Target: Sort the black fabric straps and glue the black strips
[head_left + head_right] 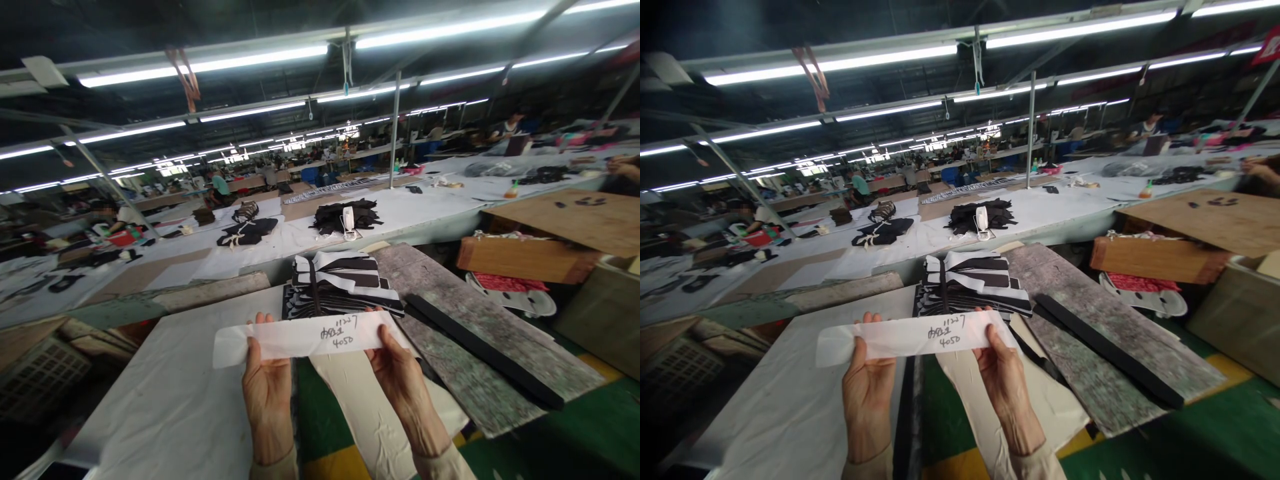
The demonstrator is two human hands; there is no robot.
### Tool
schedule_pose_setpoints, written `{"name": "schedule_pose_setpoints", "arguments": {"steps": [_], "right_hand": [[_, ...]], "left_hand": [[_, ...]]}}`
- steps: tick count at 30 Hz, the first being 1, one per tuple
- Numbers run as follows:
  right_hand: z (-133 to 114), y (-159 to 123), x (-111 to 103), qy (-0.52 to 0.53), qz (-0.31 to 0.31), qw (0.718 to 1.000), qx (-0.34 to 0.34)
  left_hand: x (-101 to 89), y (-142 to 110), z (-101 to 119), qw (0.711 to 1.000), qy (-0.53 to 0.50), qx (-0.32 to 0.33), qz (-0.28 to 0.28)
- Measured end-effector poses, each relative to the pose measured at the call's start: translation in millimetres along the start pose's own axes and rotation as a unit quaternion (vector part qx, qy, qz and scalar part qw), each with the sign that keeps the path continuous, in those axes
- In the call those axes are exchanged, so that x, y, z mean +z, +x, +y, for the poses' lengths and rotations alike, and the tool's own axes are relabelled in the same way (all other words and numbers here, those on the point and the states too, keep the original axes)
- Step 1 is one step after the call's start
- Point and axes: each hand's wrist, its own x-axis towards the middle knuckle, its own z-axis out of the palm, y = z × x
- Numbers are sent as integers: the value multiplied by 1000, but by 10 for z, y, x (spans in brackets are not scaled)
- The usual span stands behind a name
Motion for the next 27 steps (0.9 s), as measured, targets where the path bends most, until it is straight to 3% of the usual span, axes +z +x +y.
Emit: {"name": "schedule_pose_setpoints", "arguments": {"steps": [27], "right_hand": [[6,16,5,5,1,1000,5]], "left_hand": [[43,-18,-9,1000,12,2,9]]}}
